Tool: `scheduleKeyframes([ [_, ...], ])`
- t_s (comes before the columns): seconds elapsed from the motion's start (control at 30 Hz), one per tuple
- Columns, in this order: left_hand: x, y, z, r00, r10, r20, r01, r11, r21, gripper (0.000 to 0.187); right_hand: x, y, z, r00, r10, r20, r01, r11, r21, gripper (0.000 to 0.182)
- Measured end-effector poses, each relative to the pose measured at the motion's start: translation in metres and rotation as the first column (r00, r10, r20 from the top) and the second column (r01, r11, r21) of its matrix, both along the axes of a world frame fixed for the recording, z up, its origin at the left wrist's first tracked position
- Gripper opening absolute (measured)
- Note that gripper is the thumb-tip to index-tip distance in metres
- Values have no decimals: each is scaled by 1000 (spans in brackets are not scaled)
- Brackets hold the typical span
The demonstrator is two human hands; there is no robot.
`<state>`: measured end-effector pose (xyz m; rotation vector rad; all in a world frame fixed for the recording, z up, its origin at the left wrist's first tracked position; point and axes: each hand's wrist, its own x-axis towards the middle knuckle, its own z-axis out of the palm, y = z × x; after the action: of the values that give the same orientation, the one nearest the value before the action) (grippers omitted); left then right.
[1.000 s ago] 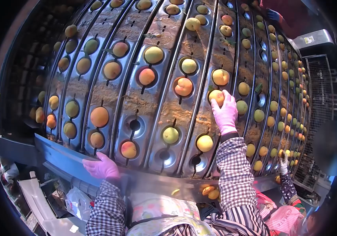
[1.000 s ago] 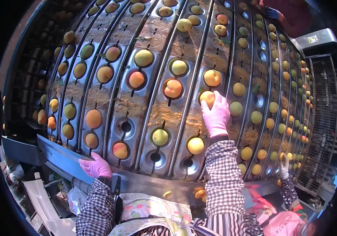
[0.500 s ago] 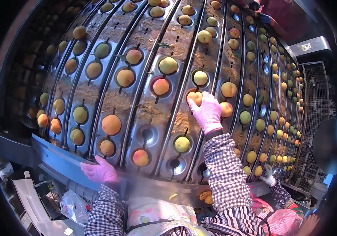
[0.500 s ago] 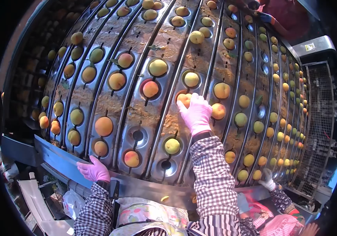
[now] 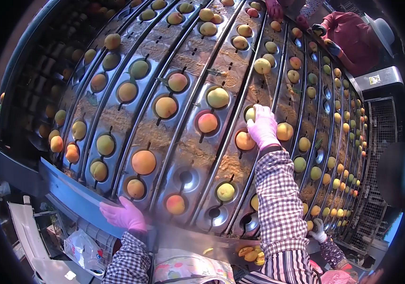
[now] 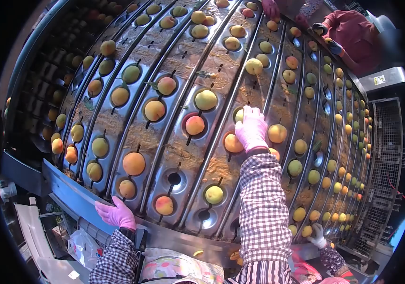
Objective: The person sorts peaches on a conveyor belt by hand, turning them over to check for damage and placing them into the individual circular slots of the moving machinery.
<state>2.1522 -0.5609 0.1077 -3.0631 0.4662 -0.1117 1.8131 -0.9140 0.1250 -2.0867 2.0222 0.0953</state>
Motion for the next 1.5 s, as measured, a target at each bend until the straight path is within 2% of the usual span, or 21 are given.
scheduleKeyframes([
  [0.17,-1,-1,-3,1000,3,23,-1,999,-46,82,22,-9,24,977,30,-210,-14,997,74,51],
  [0.23,0,0,-4,999,-3,32,5,999,-37,83,36,-14,23,992,65,-105,-68,997,-26,59],
  [0.3,-1,0,-3,1000,5,20,-5,999,-43,83,57,-17,17,977,211,28,-203,963,-177,63],
  [0.37,-1,0,-1,1000,4,14,-3,999,-42,83,80,-23,19,931,365,1,-361,920,-151,74],
  [0.43,-1,1,-4,1000,4,17,-3,999,-37,83,94,-31,9,889,457,-34,-458,879,-132,73],
  [0.47,0,1,-5,1000,2,19,-1,999,-46,83,98,-36,6,895,446,17,-445,895,-36,70],
  [0.57,1,4,-5,1000,-10,26,11,998,-54,83,107,-41,20,933,360,0,-360,932,44,67],
  [0.6,1,5,-7,999,-16,31,18,998,-56,83,104,-37,21,944,330,24,-330,944,-12,64],
  [0.73,1,5,-7,999,-29,28,31,998,-58,83,84,-25,10,899,262,352,-267,963,-36,57],
  [0.83,0,2,-4,1000,-14,15,15,997,-72,82,86,-22,11,899,106,424,-131,991,31,55],
  [0.87,0,1,-4,999,-29,26,31,997,-74,82,89,-21,7,915,144,378,-142,989,-32,53],
  [0.97,-1,0,-2,997,-58,50,62,995,-73,82,96,-19,-11,923,89,374,-35,988,-149,52],
  [1.0,-1,0,-3,997,-57,52,61,996,-69,83,100,-18,-6,924,33,382,8,994,-105,55],
  [1.1,-1,0,-3,997,-51,56,54,998,-45,83,115,-8,-7,970,72,234,-4,961,-277,57],
  [1.17,0,1,-2,998,-43,41,45,998,-34,83,115,-6,-3,982,89,167,-41,963,-268,56],
  [1.27,-1,1,3,1000,-26,-4,26,999,-21,83,111,-3,-7,952,34,303,23,983,-184,49],
  [1.37,-1,1,-2,999,-27,16,28,999,-19,84,111,-3,-8,956,57,287,3,979,-203,47],
  [1.5,0,1,0,999,-38,14,38,999,-25,83,98,8,13,954,166,249,-98,959,-265,55],
])
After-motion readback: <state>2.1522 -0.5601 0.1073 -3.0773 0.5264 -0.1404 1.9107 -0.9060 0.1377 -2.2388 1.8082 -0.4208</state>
